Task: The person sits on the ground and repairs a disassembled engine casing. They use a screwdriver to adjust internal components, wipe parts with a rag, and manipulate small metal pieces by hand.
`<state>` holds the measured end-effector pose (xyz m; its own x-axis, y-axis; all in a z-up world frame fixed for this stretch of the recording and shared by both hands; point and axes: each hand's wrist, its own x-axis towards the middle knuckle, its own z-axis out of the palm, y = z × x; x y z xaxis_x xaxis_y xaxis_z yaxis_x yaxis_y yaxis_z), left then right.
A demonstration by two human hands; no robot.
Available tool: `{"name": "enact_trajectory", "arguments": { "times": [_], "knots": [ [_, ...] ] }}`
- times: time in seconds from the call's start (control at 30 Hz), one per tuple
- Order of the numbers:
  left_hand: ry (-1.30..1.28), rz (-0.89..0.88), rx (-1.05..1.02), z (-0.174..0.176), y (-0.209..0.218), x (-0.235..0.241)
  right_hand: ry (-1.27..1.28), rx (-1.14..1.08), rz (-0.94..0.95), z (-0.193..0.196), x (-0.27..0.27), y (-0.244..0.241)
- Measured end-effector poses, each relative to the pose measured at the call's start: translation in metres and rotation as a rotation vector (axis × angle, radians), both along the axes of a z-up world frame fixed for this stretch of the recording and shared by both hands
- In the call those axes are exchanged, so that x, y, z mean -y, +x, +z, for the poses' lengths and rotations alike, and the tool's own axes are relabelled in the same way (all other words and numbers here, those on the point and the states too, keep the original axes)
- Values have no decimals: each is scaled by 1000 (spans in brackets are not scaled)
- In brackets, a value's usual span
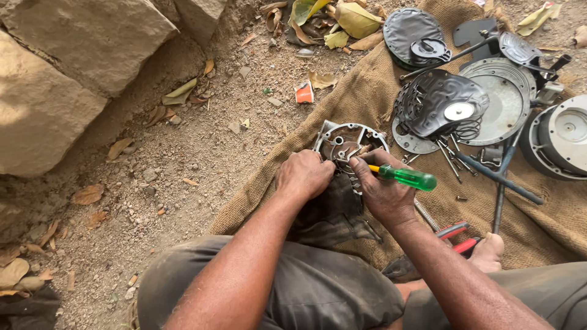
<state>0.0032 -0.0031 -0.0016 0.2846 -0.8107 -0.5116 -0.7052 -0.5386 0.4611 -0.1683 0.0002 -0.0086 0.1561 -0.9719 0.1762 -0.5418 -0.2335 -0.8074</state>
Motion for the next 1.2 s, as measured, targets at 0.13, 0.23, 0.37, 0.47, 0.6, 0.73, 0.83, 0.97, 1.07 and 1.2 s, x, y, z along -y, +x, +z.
{"name": "enact_trajectory", "arguments": {
  "times": [0.13,0.23,0.37,0.47,0.6,0.73,0.83,0.97,1.07,1.2],
  "knots": [
    [-7,-32,17,-2,-1,2,16,-49,-6,1,1,-2],
    [-13,-18,20,-4,-1,1,-46,-77,16,0,-1,-1],
    [-48,0,4,-7,-1,0,-28,-60,-18,-1,-9,3],
    [-54,-2,-12,-9,-1,-4,-27,-55,-38,-1,-16,5],
    [-145,-11,-3,-14,-1,-15,-10,43,-36,1,-23,2],
    [-229,0,15,-18,-3,-28,-22,20,-35,2,-19,-1],
    [-216,4,-1,-19,-4,-36,3,-18,-7,0,-16,-5],
    [-164,5,36,-20,-1,-40,16,-113,45,-3,-12,-8],
    [-167,-9,68,-26,-2,-42,-33,-100,64,-5,-11,-14],
    [-234,-32,58,-33,1,-45,74,0,-2,-9,-10,-13]
  ]
}}
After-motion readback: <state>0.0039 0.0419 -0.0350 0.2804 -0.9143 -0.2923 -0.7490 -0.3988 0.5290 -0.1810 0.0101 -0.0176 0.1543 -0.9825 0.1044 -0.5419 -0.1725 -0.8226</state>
